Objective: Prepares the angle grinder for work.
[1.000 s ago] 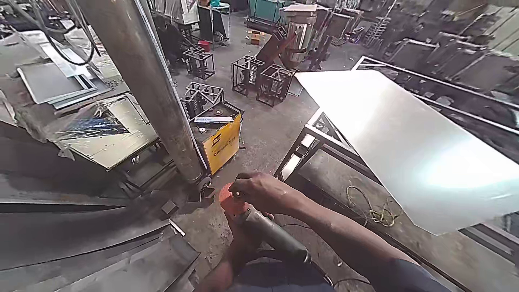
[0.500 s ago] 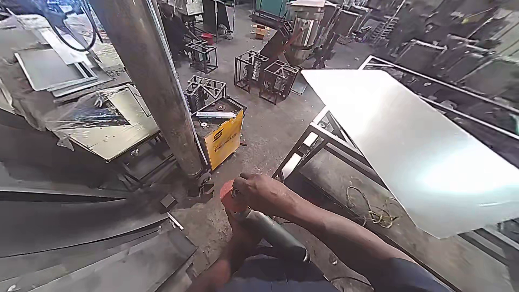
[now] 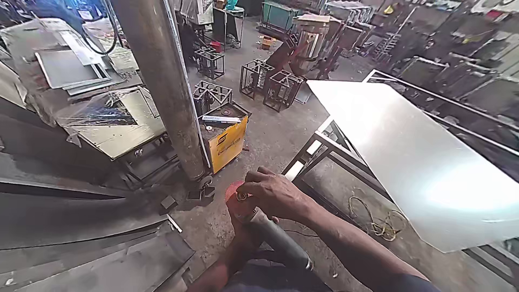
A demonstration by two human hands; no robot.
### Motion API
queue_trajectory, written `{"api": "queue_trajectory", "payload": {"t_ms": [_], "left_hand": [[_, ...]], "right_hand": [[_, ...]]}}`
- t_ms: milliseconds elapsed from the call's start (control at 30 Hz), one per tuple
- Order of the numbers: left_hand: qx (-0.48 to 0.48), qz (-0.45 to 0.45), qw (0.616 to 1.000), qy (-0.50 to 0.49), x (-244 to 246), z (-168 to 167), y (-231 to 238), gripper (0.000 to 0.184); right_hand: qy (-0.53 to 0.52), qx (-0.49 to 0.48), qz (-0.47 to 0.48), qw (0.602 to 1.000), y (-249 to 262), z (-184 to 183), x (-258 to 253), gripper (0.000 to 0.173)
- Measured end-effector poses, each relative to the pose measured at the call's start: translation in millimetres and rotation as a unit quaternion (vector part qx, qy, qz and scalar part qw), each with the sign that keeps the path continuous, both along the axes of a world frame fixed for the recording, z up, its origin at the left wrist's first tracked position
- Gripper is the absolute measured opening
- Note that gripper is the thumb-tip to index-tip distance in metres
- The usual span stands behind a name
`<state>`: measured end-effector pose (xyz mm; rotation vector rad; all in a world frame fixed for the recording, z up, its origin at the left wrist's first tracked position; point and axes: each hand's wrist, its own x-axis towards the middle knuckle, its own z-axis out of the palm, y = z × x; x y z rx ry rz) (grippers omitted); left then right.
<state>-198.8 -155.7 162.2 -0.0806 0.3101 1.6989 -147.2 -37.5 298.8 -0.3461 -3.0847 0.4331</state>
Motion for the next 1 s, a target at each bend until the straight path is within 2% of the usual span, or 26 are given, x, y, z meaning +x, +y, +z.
{"api": "queue_trajectory", "payload": {"t_ms": [33,100,133,200,233,267,333,400,433,467,533,567,600,633,667,800,933,1000], "left_hand": [[0.069,-0.009,0.997,-0.015,2.0,-23.1,1.6,0.104],[0.022,-0.017,0.999,-0.037,3.0,-19.7,4.2,0.105],[0.001,-0.019,0.999,-0.045,2.3,-14.1,4.6,0.106],[-0.009,-0.016,0.999,-0.043,2.2,-13.4,3.8,0.106],[-0.010,-0.012,0.999,-0.033,2.8,-14.9,3.5,0.106],[-0.007,-0.011,1.000,-0.022,3.7,-15.5,3.1,0.105],[0.001,-0.019,1.000,-0.016,4.7,-15.5,3.4,0.110],[0.035,-0.026,0.999,-0.017,5.0,-21.4,4.0,0.114],[0.035,-0.024,0.999,-0.015,5.0,-19.8,2.8,0.113],[-0.006,-0.009,1.000,-0.004,5.4,-6.6,0.3,0.108],[-0.120,0.031,0.992,0.006,7.0,25.9,-2.5,0.090],[-0.068,0.047,0.997,0.006,9.7,11.7,-3.9,0.083],[0.036,0.051,0.998,0.004,12.2,-18.5,-2.4,0.079],[0.093,0.045,0.995,0.000,12.9,-37.9,1.4,0.078],[0.090,0.040,0.995,-0.001,13.7,-44.4,4.4,0.083],[0.022,0.026,0.999,-0.005,15.4,-42.4,2.8,0.094],[0.002,0.027,0.999,-0.029,15.2,-43.5,3.9,0.091],[0.003,0.015,0.999,-0.037,15.6,-44.9,4.4,0.094]], "right_hand": [[0.003,0.010,-0.010,1.000,-1.2,0.1,1.1,0.028],[0.027,0.014,-0.040,0.999,-0.6,1.4,2.9,0.044],[0.040,0.007,-0.048,0.998,0.4,2.0,3.5,0.040],[0.038,-0.003,-0.039,0.998,-0.7,2.7,5.6,0.021],[0.026,-0.007,-0.033,0.999,-2.4,2.6,6.8,0.030],[0.015,-0.014,-0.032,0.999,-4.0,3.0,8.5,0.030],[0.007,-0.018,-0.054,0.998,-4.7,7.1,11.4,0.013],[0.037,-0.020,-0.065,0.997,-2.5,6.5,15.2,0.018],[0.053,-0.035,-0.064,0.996,-2.1,5.2,17.1,0.012],[0.059,-0.048,-0.055,0.996,-2.2,4.4,18.9,0.013],[0.034,-0.061,-0.037,0.997,-4.8,1.2,17.9,0.053],[0.023,-0.059,-0.033,0.997,-7.5,-2.4,16.2,0.069],[0.020,-0.054,-0.035,0.998,-9.6,-6.8,14.9,0.073],[0.023,-0.046,-0.042,0.998,-10.5,-10.3,14.2,0.069],[0.031,-0.042,-0.051,0.997,-10.2,-12.0,14.0,0.063],[0.044,-0.037,-0.046,0.997,-7.0,-13.0,16.8,0.055],[0.073,-0.006,-0.031,0.997,-11.6,-13.7,25.5,0.026],[0.107,-0.002,-0.040,0.993,-12.8,-11.5,30.8,0.019]]}}
